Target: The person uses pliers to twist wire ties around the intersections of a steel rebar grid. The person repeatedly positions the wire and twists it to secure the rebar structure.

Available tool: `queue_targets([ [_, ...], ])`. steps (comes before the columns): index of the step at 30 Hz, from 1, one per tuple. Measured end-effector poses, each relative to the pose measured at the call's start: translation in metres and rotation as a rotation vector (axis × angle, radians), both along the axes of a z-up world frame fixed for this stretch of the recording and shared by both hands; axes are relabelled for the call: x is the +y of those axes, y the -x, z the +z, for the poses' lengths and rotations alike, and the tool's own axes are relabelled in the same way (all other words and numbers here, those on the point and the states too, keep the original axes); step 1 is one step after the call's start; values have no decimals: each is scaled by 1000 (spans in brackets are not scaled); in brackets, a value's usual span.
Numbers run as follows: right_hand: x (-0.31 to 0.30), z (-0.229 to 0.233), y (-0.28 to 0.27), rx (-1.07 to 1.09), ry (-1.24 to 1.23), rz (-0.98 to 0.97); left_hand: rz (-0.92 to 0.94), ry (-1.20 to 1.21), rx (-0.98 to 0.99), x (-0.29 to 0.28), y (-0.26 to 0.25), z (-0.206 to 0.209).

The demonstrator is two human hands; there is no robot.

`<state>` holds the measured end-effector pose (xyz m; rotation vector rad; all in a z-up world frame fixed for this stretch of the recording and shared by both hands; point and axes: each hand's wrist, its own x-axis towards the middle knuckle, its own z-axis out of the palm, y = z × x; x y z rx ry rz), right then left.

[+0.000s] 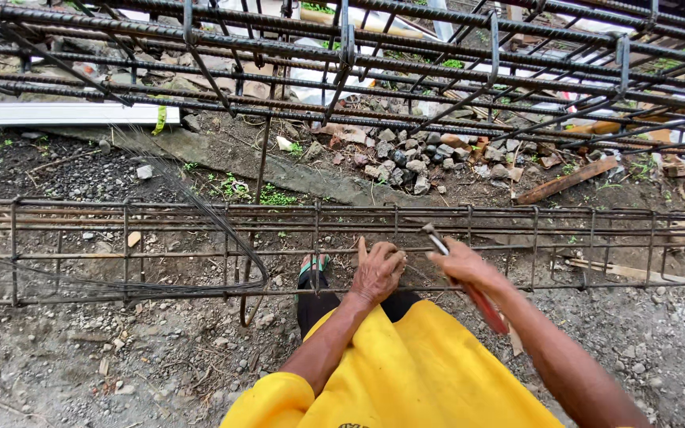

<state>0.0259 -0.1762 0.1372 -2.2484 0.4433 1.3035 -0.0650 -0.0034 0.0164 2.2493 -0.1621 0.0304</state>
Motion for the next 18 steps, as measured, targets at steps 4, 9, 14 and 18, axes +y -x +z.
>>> queue_targets([
  [4,9,74,-3,32,55,98,55,94,12,-13,-2,-48],
  [9,-33,36,12,-162,333,851,164,368,98,-3,-12,-50],
  [14,-27,23,22,-227,453,1314,150,489,105,2,-26,-41],
  [18,-10,14,24,-328,567,1519,223,612,151,-1,-25,-47],
])
